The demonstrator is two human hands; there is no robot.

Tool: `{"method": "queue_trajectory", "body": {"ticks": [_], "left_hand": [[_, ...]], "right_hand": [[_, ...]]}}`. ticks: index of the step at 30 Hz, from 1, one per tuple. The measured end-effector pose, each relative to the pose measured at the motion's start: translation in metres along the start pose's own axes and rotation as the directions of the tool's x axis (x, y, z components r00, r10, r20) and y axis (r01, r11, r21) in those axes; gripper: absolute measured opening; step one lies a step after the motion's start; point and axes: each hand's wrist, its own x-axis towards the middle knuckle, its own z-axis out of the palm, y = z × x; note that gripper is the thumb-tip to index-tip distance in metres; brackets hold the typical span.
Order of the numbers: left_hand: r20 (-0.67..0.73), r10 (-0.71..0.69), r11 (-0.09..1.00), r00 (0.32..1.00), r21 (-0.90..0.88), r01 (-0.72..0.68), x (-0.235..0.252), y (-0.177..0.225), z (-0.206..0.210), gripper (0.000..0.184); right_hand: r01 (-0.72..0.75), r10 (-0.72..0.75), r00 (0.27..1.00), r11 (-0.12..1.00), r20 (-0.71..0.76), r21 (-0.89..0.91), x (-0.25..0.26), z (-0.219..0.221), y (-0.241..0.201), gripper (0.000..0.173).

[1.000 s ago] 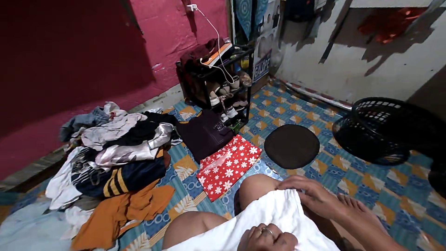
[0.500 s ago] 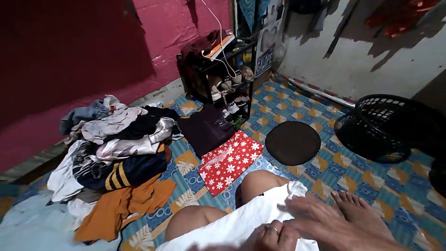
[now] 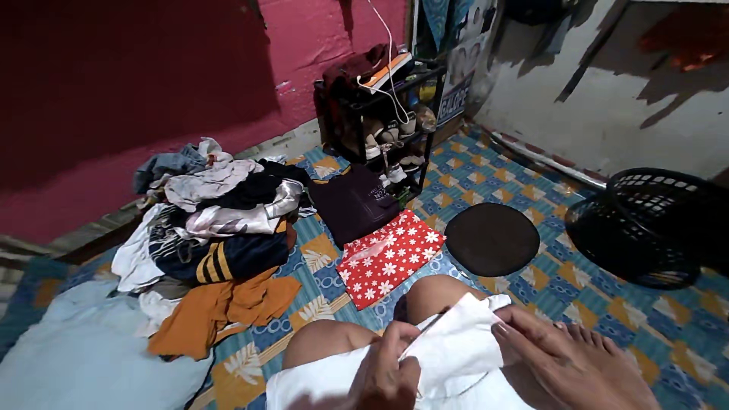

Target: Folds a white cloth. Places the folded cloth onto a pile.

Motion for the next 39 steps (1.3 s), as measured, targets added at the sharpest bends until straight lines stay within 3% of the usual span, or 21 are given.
{"method": "queue_trajectory", "body": {"ticks": [2,5,10,13,15,17,20,22,24,27,31,33,35,37,39], "left_hand": [[-0.015,-0.100,0.992,0.995,-0.073,0.099,0.009,-0.010,0.008,0.041],[-0.091,-0.093,0.995,0.991,-0.042,0.090,0.012,-0.021,0.021,0.038],[-0.163,-0.095,0.991,0.982,0.083,0.110,0.018,-0.026,0.030,0.031],[-0.195,0.029,0.980,0.980,0.199,0.011,0.007,-0.033,0.022,0.034],[-0.283,0.097,0.953,0.954,0.302,-0.007,-0.008,-0.034,0.006,0.034],[-0.399,0.096,0.924,0.912,0.376,0.068,-0.028,-0.035,-0.016,0.035],[-0.574,0.085,0.914,0.814,0.370,0.165,-0.063,-0.057,-0.048,0.044],[-0.667,0.027,0.941,0.745,0.269,0.207,-0.084,-0.088,-0.056,0.049],[-0.691,-0.166,0.965,0.703,0.034,0.261,-0.099,-0.116,-0.054,0.053],[-0.507,-0.542,0.838,0.670,-0.387,0.386,-0.110,-0.131,-0.059,0.054],[-0.312,-0.612,0.761,0.726,-0.483,0.434,-0.120,-0.136,-0.095,0.038],[-0.237,-0.606,0.758,0.760,-0.463,0.460,-0.124,-0.133,-0.105,0.039],[-0.179,-0.578,0.772,0.796,-0.436,0.463,-0.130,-0.131,-0.108,0.037],[-0.154,-0.558,0.790,0.815,-0.398,0.466,-0.130,-0.128,-0.107,0.040],[-0.171,-0.537,0.809,0.826,-0.382,0.446,-0.130,-0.127,-0.104,0.037]], "right_hand": [[-0.074,0.072,0.997,0.994,-0.030,-0.076,0.004,0.005,0.010,0.021],[-0.126,0.118,0.992,0.972,-0.049,-0.200,-0.002,0.007,0.001,0.034],[-0.017,-0.003,0.999,0.894,-0.045,-0.447,-0.013,0.003,-0.005,0.038],[0.043,-0.060,0.998,0.802,-0.008,-0.596,-0.016,0.002,-0.018,0.041],[0.095,-0.121,0.993,0.762,0.003,-0.641,-0.018,0.005,-0.037,0.043],[0.175,-0.204,0.978,0.746,0.029,-0.642,-0.019,0.010,-0.053,0.041],[0.267,-0.256,0.961,0.744,0.107,-0.613,-0.019,0.021,-0.055,0.038],[0.273,-0.191,0.961,0.755,0.198,-0.596,-0.020,0.030,-0.039,0.040],[0.235,-0.115,0.966,0.759,0.230,-0.608,-0.022,0.038,-0.014,0.044],[0.258,-0.134,0.961,0.744,0.241,-0.617,-0.020,0.034,-0.005,0.043],[0.255,-0.149,0.958,0.829,0.245,-0.497,-0.023,0.027,-0.034,0.035],[0.186,-0.106,0.959,0.936,0.264,-0.300,-0.023,0.026,-0.052,0.038],[0.010,-0.001,0.953,1.000,0.304,-0.030,-0.023,0.031,-0.067,0.039],[-0.216,0.119,0.925,0.946,0.362,0.241,-0.020,0.044,-0.079,0.037],[-0.409,0.218,0.872,0.817,0.438,0.407,-0.016,0.063,-0.081,0.037]]}}
